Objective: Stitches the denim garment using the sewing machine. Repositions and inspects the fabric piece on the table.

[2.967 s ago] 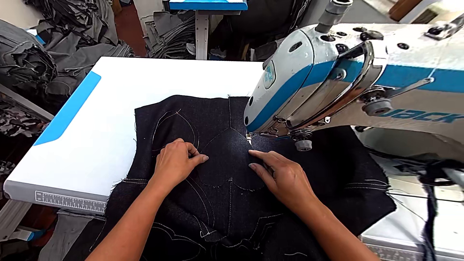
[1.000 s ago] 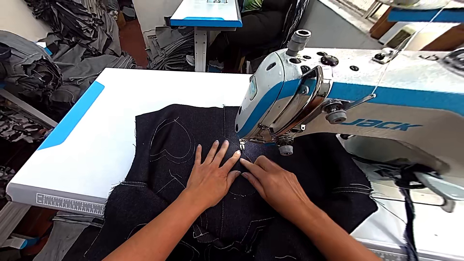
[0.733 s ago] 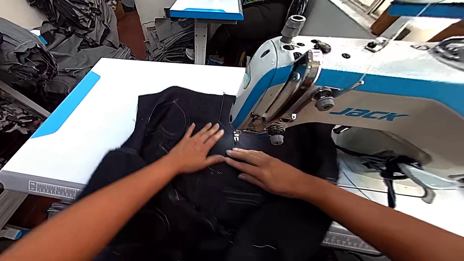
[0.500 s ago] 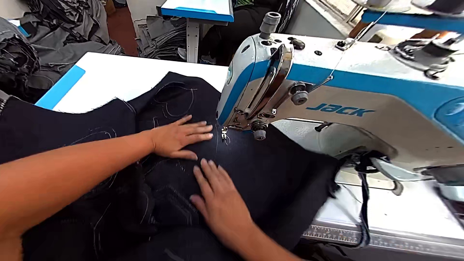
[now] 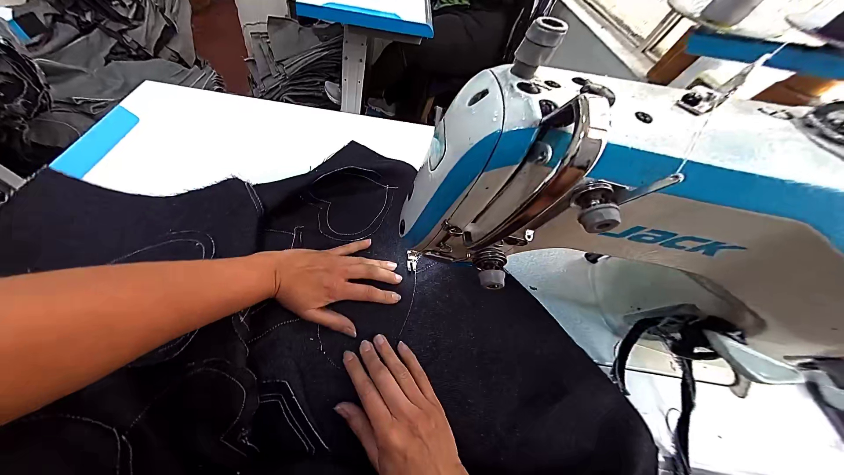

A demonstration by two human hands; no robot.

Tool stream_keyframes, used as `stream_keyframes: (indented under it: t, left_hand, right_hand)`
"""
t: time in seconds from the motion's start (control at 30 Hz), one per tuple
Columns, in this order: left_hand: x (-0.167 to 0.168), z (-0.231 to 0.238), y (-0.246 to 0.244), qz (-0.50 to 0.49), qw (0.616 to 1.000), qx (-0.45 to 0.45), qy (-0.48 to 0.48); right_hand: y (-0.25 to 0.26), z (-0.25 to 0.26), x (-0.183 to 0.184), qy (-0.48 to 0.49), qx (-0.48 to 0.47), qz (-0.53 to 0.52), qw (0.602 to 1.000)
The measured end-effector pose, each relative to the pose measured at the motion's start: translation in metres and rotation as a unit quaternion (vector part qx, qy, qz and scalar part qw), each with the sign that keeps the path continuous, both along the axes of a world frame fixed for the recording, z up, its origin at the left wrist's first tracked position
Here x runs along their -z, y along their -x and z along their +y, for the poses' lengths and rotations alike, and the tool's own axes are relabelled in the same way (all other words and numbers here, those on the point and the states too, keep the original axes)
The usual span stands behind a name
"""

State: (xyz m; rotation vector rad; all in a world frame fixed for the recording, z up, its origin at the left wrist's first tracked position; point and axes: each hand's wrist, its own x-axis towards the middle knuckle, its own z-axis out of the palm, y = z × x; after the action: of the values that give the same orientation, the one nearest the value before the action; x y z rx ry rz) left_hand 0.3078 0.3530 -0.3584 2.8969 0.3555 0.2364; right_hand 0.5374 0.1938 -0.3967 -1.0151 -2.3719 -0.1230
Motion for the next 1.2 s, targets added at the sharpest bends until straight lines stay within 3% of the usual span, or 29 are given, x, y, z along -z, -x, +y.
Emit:
stream_keyframes:
  t: [0.23,0.67,1.2]
  left_hand:
    - [0.0,0.024,0.001,-0.007,0.999,0.049,0.001]
    - [0.005,0.026,0.002,-0.049,0.997,0.056,0.011]
    - [0.002,0.025,0.001,-0.034,0.999,0.035,0.004]
  right_hand:
    - [0.01,0.004,-0.003,0.015,0.016,-0.002,1.0]
    - [0.01,0.005,-0.005,0.025,0.013,0.001,1.0]
    - [0.007,0.009,-0.008,0.032,0.016,-0.001,0.999]
